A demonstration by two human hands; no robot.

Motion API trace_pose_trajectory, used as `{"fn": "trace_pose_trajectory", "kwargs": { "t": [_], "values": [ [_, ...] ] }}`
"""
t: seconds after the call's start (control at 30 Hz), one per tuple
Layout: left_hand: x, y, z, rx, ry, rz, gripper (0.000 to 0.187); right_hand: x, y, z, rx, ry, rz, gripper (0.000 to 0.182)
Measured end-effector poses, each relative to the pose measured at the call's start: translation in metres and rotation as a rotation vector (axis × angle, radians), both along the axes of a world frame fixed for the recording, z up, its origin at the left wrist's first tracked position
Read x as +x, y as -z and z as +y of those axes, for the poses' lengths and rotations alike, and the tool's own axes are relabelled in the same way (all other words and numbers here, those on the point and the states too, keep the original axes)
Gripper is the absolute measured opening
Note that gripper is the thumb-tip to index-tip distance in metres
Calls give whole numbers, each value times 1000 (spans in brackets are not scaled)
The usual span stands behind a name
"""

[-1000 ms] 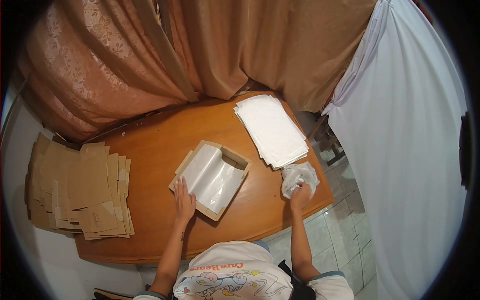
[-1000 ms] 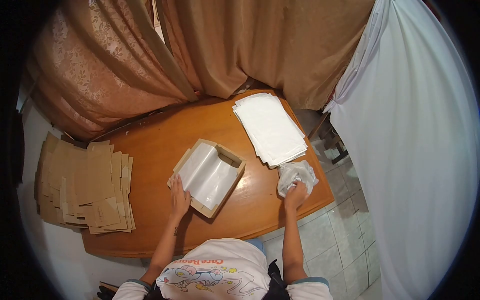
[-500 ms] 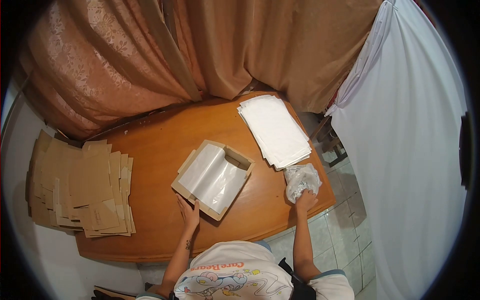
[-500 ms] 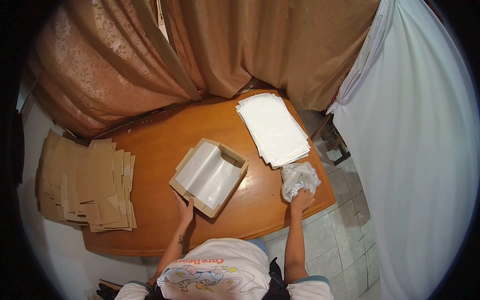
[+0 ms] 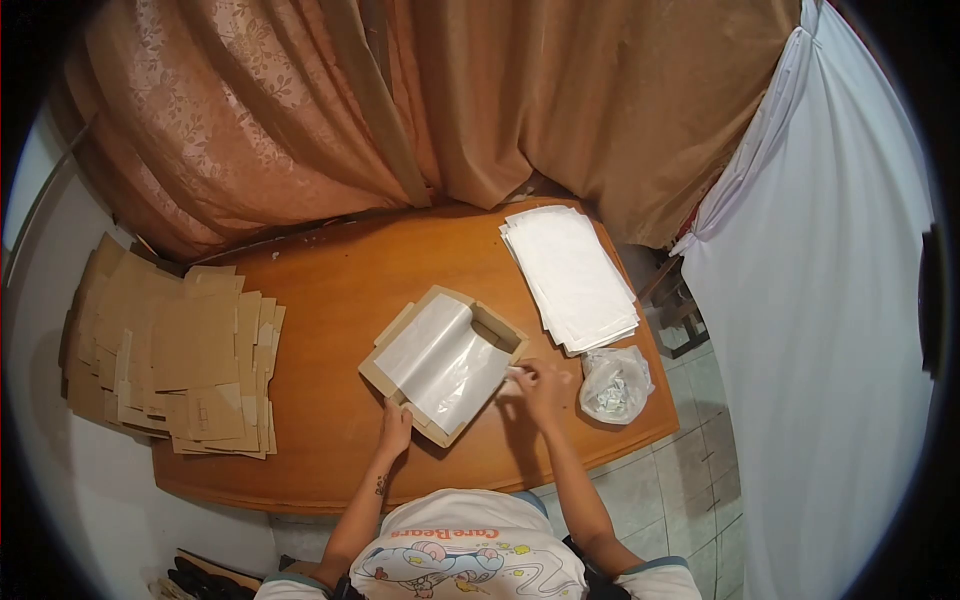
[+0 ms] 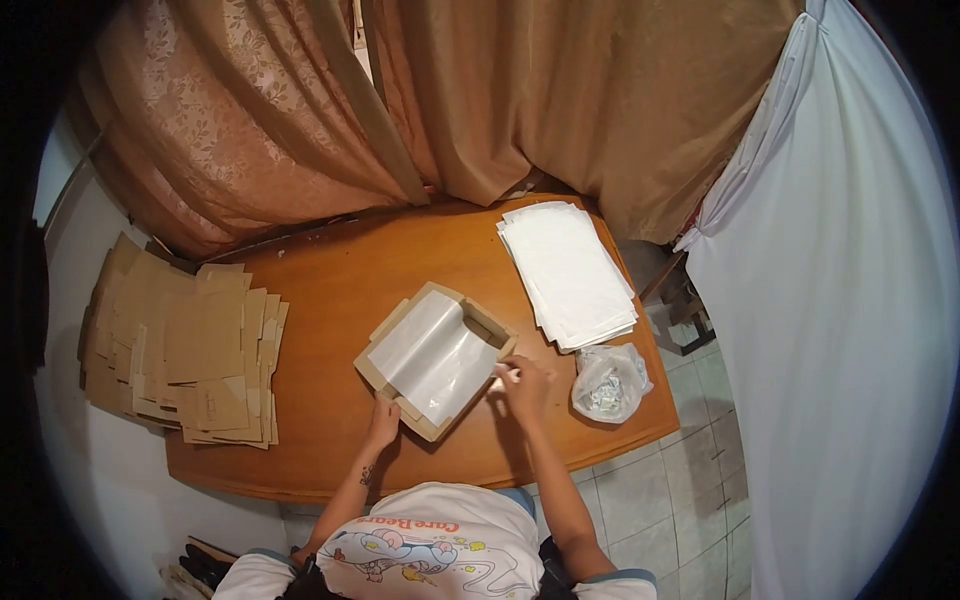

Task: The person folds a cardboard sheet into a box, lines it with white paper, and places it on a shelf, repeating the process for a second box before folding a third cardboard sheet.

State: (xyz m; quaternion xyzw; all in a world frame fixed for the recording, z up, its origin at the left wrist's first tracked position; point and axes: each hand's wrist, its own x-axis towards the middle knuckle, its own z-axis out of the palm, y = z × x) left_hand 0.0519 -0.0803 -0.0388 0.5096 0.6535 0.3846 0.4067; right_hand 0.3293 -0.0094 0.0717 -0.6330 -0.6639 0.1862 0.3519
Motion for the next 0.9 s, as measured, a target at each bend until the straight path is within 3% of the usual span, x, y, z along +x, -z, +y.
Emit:
{"fn": "trace_pose_trajectory", "kwargs": {
  "t": [0.1, 0.23, 0.33, 0.37, 0.43, 0.47, 0.5, 0.53, 0.57, 0.6, 0.67, 0.9],
  "values": [
    [-9, -4, -1, 18, 98, 69, 45, -27, 12, 11, -53, -113, -57, 24],
    [-23, -11, -3, 13, 207, 47, 47, -32, 20, 24, 157, -180, -158, 39],
    [-28, -14, -4, -24, 156, 20, 47, -15, 23, 36, 101, -48, 200, 39],
    [-27, -8, -4, -23, 144, 18, 47, -5, 33, 42, 100, -60, 199, 39],
    [-14, -48, 3, -356, -93, -225, 45, 14, 66, 56, -403, 91, 679, 39],
    [-17, -37, 7, -353, -99, -227, 45, 19, 73, 59, -545, 88, 621, 51],
    [-25, -18, 16, -339, -119, -440, 51, 24, 79, 61, -543, 83, 619, 51],
    [-26, -14, 22, -320, -135, -652, 58, 29, 86, 66, -705, -19, 716, 54],
    [-25, -10, 28, -311, -137, -655, 58, 34, 93, 72, -866, -125, 809, 57],
    [-24, -16, 38, -231, -180, -605, 63, 38, 117, 84, -860, -219, 842, 61],
    [-19, -55, 54, -121, -238, -544, 66, 35, 102, 96, -820, -279, 835, 64],
    [-8, -119, 77, 125, -344, -454, 64, 13, 13, 122, -511, -418, 801, 59]
  ]
}}
